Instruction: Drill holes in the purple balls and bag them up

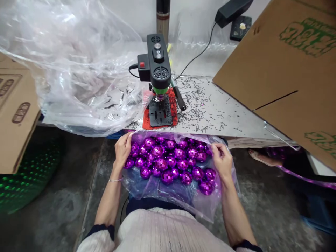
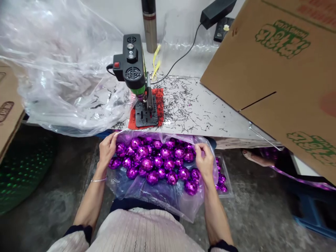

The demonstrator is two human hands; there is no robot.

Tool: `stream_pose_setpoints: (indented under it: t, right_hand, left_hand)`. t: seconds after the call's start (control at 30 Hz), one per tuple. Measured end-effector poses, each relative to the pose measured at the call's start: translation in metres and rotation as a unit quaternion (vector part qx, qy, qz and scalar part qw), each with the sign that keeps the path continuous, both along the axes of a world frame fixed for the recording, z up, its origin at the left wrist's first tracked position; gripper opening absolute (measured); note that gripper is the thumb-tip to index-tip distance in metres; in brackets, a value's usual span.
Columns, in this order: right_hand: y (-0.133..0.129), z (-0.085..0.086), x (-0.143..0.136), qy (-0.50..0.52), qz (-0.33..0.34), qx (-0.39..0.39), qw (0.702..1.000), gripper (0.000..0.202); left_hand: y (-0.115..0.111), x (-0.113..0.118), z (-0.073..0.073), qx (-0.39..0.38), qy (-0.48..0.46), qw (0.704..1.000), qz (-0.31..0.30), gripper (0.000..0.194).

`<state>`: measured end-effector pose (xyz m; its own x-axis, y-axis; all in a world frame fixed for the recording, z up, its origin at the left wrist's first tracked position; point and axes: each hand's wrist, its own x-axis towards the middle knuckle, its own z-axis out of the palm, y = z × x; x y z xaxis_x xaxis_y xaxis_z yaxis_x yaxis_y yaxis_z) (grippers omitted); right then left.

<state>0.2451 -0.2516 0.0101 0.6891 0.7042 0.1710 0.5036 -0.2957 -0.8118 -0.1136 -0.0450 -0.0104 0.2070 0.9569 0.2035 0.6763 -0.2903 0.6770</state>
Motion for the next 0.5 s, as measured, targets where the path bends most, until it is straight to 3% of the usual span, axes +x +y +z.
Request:
stream_pose_setpoints:
  t: [0.17,0.3,0.4,0.5]
  right_hand:
    - [-0.001,0.011,-0.033,0.057,0.051,0.071,0.995,0.028]
    - [-0.003,-0.002,-0.057,-0.02,0.229,-0.028,0.973,0.032]
    - [0.009,-0.001,-0.051,-0.088,0.337,-0.092,0.933,0.038]
    - [0.04,0.021,-0.034,-0.044,0.377,-0.07,0.923,0.033]
  left_hand:
    - [-0.01,0.002,-0.004,0.029,0.02,0.999,0.029,0.04]
    - [-0.015,0.01,-0.002,0.021,0.009,1.0,-0.002,0.035]
    - [-0.009,0.022,0.01,0.076,-0.004,0.997,-0.034,0.033]
    - [0.006,0.04,0.029,0.137,-0.041,0.989,-0.035,0.028]
